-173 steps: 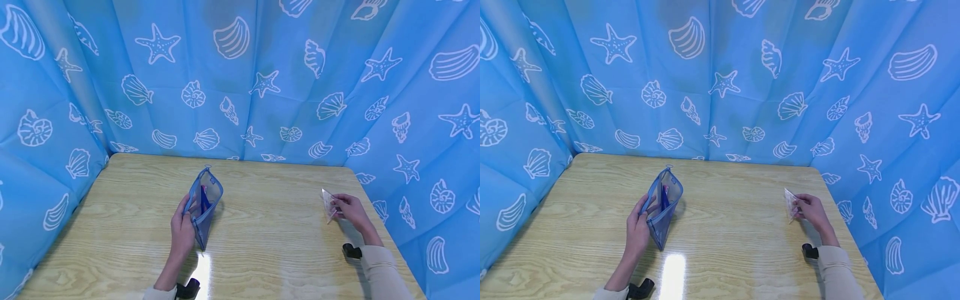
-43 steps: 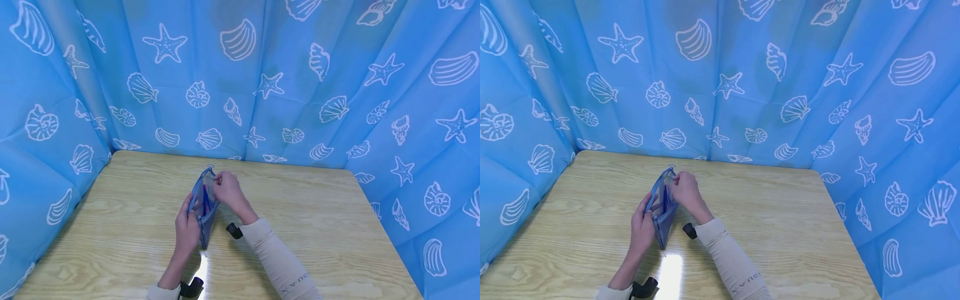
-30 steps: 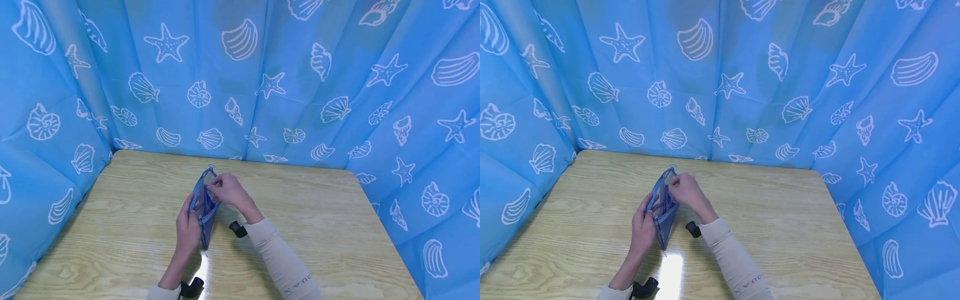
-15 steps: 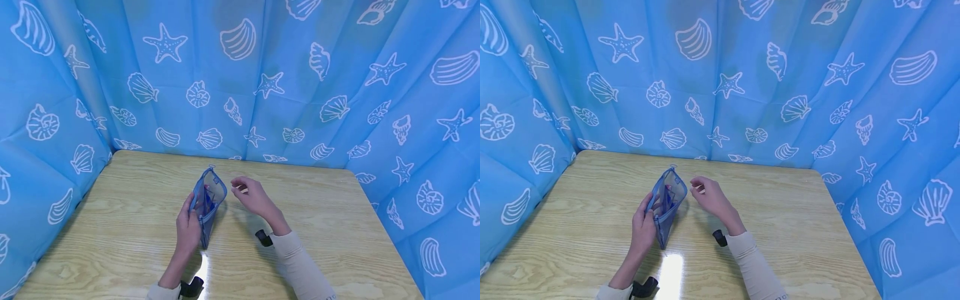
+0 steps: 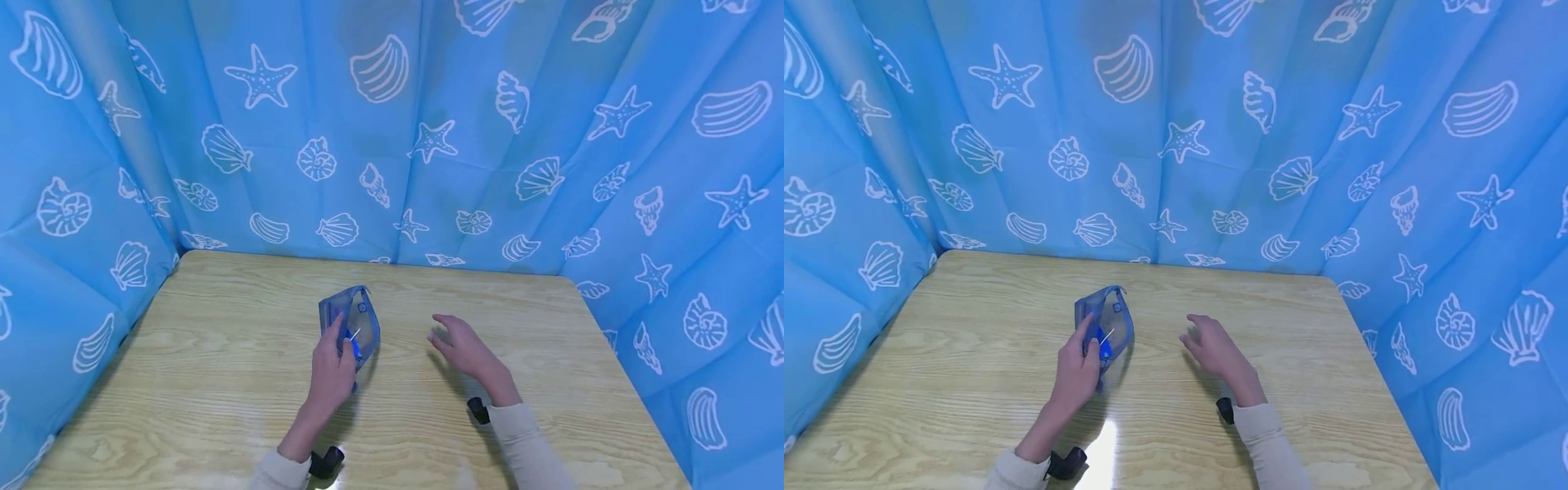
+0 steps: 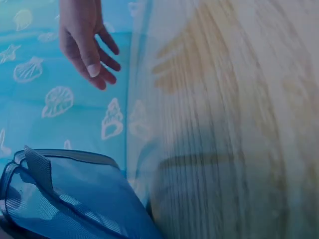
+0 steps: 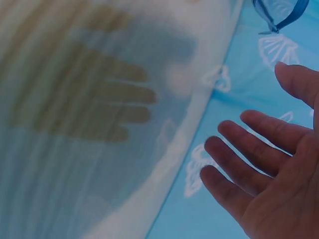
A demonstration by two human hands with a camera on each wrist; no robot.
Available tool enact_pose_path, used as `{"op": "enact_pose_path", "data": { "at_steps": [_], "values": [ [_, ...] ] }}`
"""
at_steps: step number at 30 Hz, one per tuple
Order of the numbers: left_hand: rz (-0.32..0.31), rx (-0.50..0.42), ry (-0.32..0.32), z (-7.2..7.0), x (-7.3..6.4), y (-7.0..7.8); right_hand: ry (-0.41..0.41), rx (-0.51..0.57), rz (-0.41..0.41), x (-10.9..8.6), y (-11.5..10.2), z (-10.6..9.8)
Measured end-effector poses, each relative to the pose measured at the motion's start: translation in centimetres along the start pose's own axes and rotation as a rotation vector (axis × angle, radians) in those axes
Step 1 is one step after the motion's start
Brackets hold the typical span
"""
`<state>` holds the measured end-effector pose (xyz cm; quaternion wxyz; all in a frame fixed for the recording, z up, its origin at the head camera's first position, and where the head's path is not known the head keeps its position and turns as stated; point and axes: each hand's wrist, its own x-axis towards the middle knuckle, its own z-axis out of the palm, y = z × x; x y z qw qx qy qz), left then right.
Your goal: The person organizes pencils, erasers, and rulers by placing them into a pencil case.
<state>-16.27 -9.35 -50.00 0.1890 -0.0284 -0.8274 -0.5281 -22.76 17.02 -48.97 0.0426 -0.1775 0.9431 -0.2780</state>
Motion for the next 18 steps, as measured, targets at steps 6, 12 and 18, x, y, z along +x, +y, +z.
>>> {"op": "enact_pose_path", "data": {
  "at_steps": [6,12,18],
  "values": [
    [0.153,0.313,-0.102,1.2,0.1,0.3,0.056,-0.203,0.004,-0.4,1.3,-0.3],
    [0.216,0.441,-0.333,1.6,0.0,0.8,0.096,-0.314,0.077,-0.8,2.0,-0.8],
    [0.345,0.447,-0.339,-0.6,1.1,0.3,0.129,-0.348,0.121,-1.2,2.8,-0.8]
  ]
}}
